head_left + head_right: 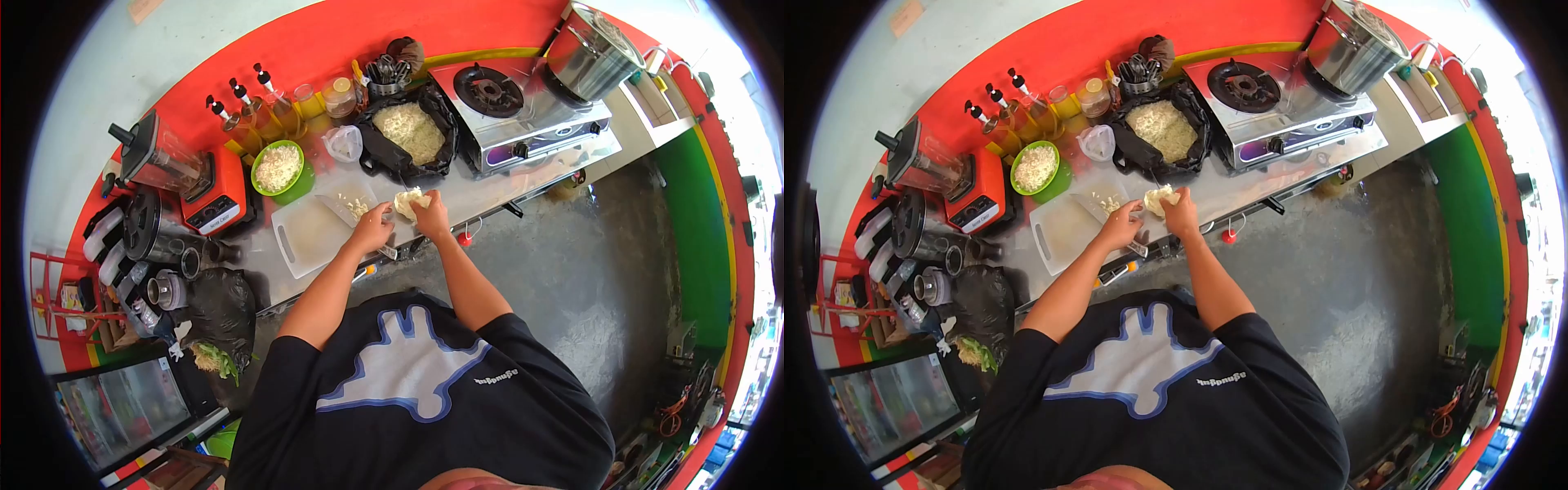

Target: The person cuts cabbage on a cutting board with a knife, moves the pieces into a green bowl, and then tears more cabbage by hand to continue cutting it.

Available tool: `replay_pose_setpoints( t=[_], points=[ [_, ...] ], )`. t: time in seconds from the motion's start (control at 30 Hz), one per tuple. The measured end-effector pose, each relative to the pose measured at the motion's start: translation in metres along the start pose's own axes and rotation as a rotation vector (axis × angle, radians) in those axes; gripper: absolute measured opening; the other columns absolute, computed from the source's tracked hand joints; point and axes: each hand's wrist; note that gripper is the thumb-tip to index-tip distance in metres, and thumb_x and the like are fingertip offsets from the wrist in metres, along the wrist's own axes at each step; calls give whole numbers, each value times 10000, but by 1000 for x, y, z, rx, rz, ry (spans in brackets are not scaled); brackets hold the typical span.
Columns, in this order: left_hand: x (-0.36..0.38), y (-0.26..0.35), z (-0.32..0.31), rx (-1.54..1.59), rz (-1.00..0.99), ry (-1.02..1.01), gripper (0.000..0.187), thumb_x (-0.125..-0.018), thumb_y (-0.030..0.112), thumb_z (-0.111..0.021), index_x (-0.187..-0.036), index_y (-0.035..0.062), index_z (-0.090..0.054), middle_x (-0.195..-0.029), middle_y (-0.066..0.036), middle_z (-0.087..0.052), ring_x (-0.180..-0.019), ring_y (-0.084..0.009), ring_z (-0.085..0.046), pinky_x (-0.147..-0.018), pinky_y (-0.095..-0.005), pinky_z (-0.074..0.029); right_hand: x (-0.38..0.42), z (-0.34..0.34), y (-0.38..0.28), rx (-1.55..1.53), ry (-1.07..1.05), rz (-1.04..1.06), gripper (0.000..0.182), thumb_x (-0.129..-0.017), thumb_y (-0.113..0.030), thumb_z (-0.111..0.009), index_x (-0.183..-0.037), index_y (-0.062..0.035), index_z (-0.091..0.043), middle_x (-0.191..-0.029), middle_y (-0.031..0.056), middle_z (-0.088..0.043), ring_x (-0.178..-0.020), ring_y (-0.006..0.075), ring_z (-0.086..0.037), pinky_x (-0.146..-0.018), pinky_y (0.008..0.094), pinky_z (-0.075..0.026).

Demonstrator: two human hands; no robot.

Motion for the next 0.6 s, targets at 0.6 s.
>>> replay_pose_setpoints(
  t=[0.6],
  points=[
    [51, 7, 74, 357, 60, 487, 239, -975, 154, -618, -1102, -41, -676, -915, -87, -720, -810, -140, -682, -746, -285, -548, 29, -13, -111, -316, -384, 98, 499, -858, -173, -779, -1181, 22, -451, -1018, 157, -646, -781, 175, -675, -542, 296, -569]
  ],
)
Point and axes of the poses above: each hand's wrist, its own x-axis away from the middle knuckle, its own z-axis out of the back of the hand, y = z × x
